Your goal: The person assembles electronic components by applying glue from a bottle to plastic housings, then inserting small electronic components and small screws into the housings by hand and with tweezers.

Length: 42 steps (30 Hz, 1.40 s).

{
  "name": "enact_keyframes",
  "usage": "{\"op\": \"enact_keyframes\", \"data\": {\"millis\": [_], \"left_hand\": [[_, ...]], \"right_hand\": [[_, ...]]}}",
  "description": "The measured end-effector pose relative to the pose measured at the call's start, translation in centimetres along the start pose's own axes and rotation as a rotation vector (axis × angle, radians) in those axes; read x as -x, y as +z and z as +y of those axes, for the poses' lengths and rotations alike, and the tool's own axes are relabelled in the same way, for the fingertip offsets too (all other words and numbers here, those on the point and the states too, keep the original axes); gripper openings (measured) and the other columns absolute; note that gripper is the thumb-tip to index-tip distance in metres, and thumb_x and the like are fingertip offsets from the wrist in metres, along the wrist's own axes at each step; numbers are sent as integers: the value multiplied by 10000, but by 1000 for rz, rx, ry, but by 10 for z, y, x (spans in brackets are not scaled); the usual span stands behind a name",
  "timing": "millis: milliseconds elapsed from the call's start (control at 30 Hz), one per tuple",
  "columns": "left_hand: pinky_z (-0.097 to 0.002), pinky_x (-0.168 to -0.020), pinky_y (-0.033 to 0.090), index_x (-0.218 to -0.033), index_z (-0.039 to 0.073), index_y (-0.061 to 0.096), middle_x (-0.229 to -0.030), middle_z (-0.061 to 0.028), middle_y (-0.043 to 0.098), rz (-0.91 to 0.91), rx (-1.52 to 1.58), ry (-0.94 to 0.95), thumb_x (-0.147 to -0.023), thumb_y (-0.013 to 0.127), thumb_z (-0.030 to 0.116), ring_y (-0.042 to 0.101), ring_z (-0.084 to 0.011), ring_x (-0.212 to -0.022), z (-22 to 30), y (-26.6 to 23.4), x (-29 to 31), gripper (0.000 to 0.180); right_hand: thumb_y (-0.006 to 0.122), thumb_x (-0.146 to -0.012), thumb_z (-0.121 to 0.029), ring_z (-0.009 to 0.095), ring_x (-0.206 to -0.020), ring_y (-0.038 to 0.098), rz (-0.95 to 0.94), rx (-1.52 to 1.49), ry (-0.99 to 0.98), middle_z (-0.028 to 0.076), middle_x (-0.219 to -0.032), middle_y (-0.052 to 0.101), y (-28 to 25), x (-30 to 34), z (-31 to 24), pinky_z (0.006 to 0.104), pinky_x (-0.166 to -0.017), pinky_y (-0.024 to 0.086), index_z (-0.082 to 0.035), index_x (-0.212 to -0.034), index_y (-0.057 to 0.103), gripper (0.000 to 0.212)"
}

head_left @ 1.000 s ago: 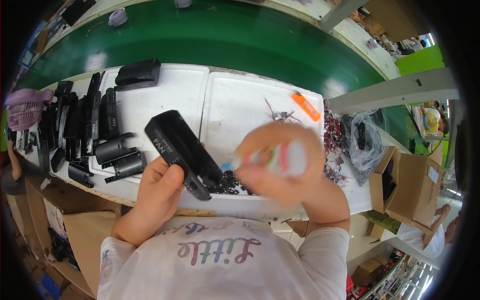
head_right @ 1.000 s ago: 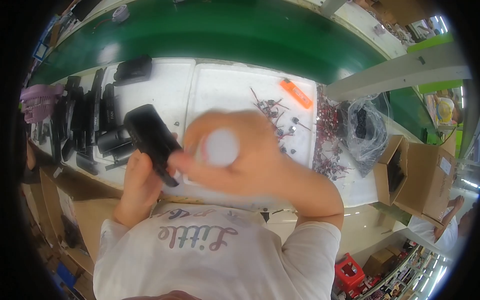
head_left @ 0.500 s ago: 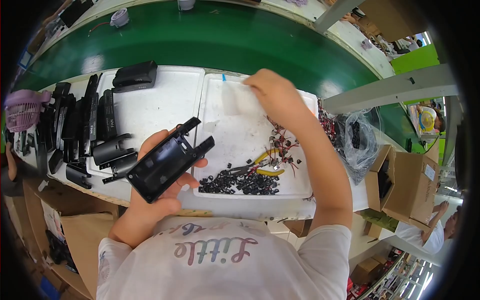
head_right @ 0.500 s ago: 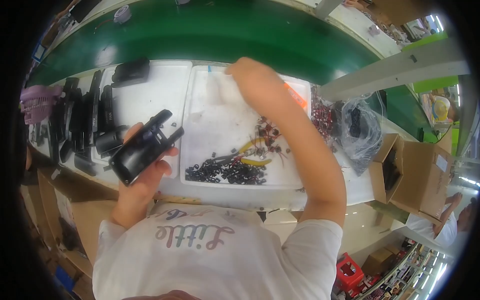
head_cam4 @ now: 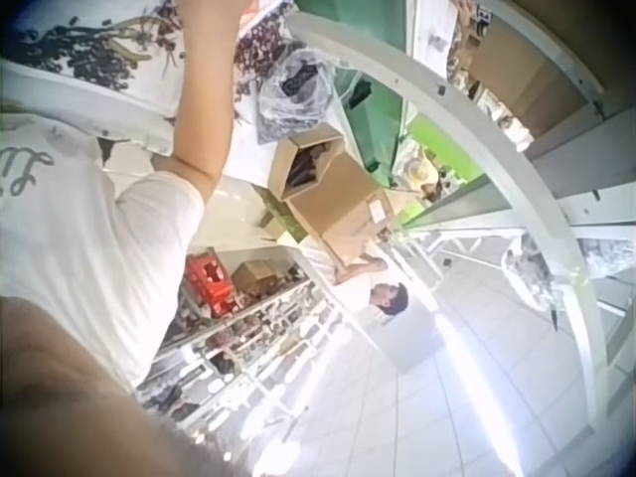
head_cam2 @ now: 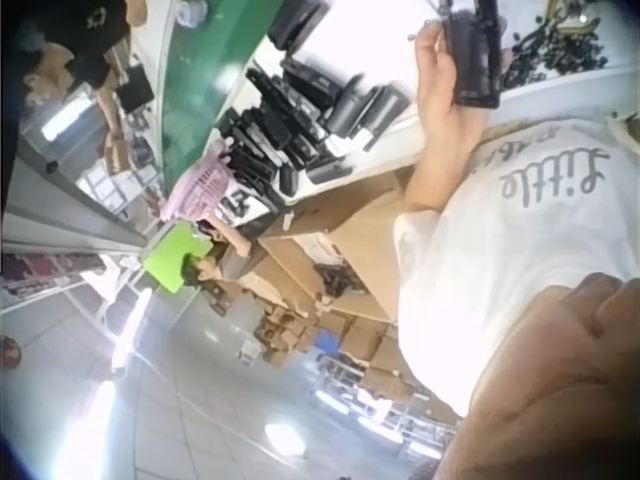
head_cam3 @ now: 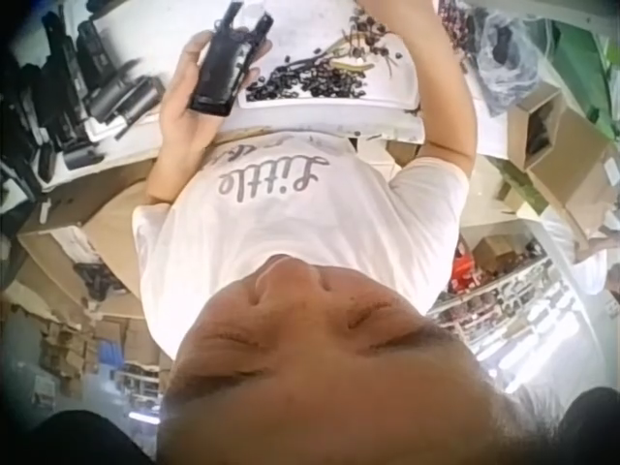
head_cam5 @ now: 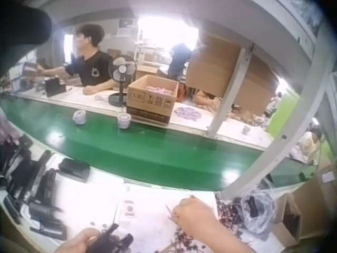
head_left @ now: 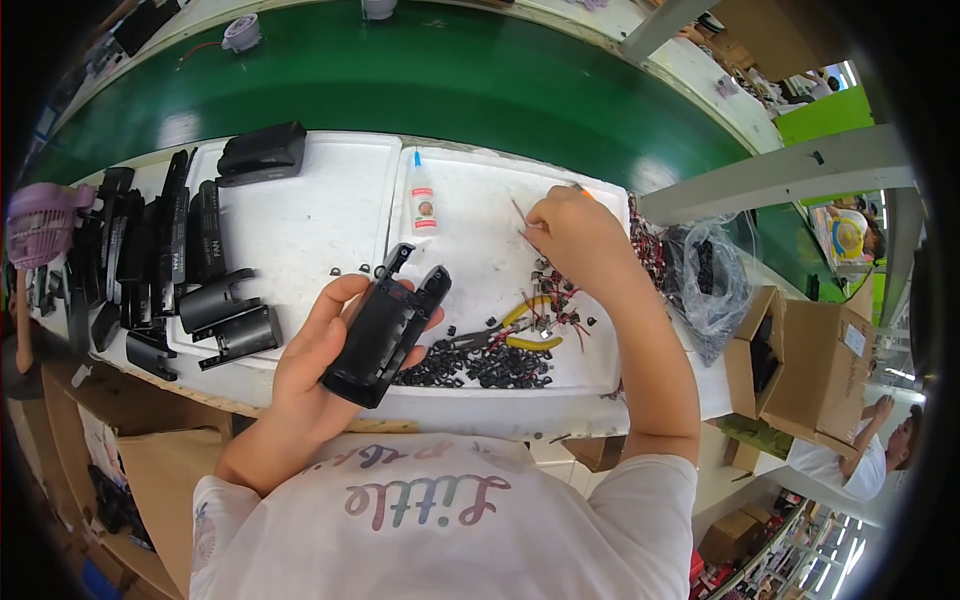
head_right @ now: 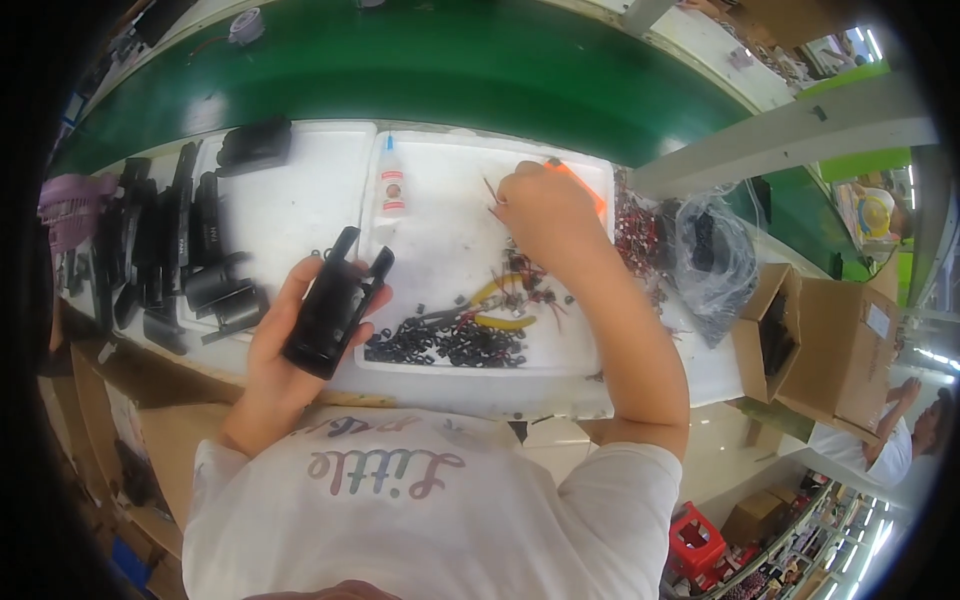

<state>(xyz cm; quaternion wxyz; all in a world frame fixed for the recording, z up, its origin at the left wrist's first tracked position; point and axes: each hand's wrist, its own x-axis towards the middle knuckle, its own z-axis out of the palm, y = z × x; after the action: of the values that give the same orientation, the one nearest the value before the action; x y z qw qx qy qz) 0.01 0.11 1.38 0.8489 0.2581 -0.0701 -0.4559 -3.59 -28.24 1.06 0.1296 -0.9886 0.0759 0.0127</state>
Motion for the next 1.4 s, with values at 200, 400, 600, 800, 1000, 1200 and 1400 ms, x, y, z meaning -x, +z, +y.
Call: {"op": "enact_keyframes", "data": {"millis": [200, 400, 600, 800, 1000, 1200, 1400], "left_hand": [[-422, -933, 418, -1330, 45, 297, -1284, -189, 410, 26, -16, -53, -894, 481, 292, 405, -382, -1203, 2, 0, 3, 534], [-349, -864, 444, -1326, 16, 311, -1258, -212, 429, -10, 68, -88, -911, 430, 378, 516, -252, -1058, -3, -10, 2, 563], [-311, -770, 458, -1310, 30, 339, -1177, -182, 494, 32, 86, -128, -912, 437, 407, 544, -189, -936, -7, -10, 1, 557], [-320, -760, 475, -1315, 47, 321, -1167, -181, 496, 15, -97, -82, -886, 522, 345, 557, -192, -916, -4, -3, 3, 560], [-325, -770, 477, -1276, 44, 358, -1112, -152, 536, 75, -45, -162, -867, 559, 170, 563, -188, -914, -4, 6, 3, 472], [-330, -773, 479, -1211, 58, 405, -1056, -99, 556, 183, -26, -266, -784, 593, -35, 570, -186, -901, -3, 16, -4, 476], [-320, -777, 477, -1156, 53, 422, -1044, -92, 556, 224, -52, -161, -774, 598, -58, 567, -180, -903, -11, 11, 0, 435]], "right_hand": [[590, -733, -65, 214, -707, 550, -56, -79, 25, 83, -782, 569, -7, -5, -18, 316, -626, 439, -28, -767, 567, 55], [537, -757, 44, 114, -649, 524, 18, -933, -42, 61, -830, 567, -6, 8, -34, 243, -549, 410, -20, -784, 533, 69], [510, -802, 66, 142, -657, 568, -247, -1588, 94, 86, -911, 549, -12, 25, -59, 250, -599, 463, 32, -933, 548, 141], [504, -817, 64, 170, -679, 598, -247, -1630, -29, 85, -884, 529, -12, 32, -61, 277, -617, 484, 37, -941, 550, 135], [538, -792, 84, 167, -714, 580, -239, -1501, -230, 91, -924, 486, -9, 42, -74, 271, -632, 468, 0, -889, 593, 140], [572, -784, 99, 140, -740, 550, -153, -1206, -510, 80, -943, 420, -2, 46, -84, 253, -641, 461, -6, -860, 648, 150], [668, -746, 26, 106, -671, 501, -26, -1081, -415, 56, -912, 457, -5, 49, -91, 232, -584, 415, -27, -971, 607, 240]]}}
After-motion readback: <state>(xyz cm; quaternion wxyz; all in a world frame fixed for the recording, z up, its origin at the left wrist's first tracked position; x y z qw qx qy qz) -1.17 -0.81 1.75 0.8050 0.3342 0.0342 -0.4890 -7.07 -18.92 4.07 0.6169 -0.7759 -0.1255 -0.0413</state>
